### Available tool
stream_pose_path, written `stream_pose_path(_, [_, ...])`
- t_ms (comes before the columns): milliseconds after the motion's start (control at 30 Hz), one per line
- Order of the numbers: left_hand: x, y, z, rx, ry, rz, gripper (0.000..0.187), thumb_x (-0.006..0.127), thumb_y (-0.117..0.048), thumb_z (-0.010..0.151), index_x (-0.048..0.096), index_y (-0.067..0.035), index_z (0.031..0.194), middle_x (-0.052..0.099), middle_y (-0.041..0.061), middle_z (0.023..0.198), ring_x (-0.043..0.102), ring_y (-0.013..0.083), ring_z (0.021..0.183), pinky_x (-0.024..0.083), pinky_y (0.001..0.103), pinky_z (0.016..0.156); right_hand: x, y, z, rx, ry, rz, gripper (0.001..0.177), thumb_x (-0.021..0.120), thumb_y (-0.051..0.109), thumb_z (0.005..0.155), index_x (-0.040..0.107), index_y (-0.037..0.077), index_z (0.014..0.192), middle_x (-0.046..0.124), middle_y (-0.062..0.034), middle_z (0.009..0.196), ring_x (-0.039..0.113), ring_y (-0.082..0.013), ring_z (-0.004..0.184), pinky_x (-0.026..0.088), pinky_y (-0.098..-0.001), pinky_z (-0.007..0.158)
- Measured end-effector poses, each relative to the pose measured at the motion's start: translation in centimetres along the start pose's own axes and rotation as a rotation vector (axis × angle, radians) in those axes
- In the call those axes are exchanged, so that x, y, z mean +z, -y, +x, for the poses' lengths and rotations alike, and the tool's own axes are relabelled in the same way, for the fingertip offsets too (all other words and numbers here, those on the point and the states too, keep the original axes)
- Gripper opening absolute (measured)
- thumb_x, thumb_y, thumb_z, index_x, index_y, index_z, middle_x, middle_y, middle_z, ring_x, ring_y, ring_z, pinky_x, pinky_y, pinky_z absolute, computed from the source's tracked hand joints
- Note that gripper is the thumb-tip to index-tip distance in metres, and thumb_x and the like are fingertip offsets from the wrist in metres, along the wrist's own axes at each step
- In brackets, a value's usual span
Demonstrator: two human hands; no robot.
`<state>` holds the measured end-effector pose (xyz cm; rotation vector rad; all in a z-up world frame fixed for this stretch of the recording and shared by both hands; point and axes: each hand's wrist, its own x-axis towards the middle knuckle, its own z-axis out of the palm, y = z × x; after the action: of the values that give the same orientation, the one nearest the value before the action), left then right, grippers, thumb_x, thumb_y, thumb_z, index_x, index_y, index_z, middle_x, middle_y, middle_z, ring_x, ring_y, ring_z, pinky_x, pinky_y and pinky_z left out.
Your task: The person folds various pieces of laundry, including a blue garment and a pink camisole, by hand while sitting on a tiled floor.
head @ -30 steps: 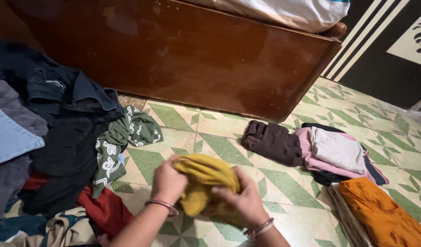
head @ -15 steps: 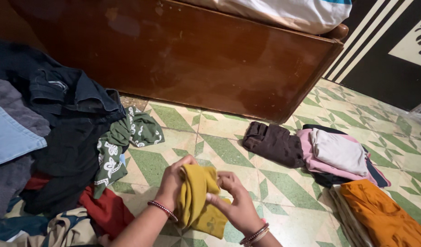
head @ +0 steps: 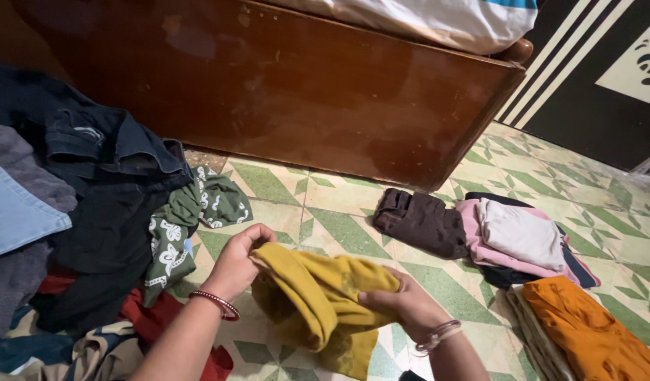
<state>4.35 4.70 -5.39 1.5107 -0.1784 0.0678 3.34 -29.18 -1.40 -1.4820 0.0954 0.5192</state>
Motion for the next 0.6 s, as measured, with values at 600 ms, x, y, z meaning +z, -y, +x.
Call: stream_pose_path(600, [-2.4, -1.4, -0.6, -0.335, -0.353, 0.638, 0.013, 0.074, -0.007, 0.074, 0.068, -0.009, 0.085, 0.071, 0.009, 0.073, 0.069, 0.0223, 0.069, 0.054, 0.036, 0.069, -9.6, -3.6, 3.9, -0.127, -0.687, 0.744, 0.025, 0.061, 0.004, 0.092, 0.061, 0.005, 0.117, 0.066, -0.0071, 0.12, 0.063, -0.0232, 0.113, 0.049, -0.0437, 0.102])
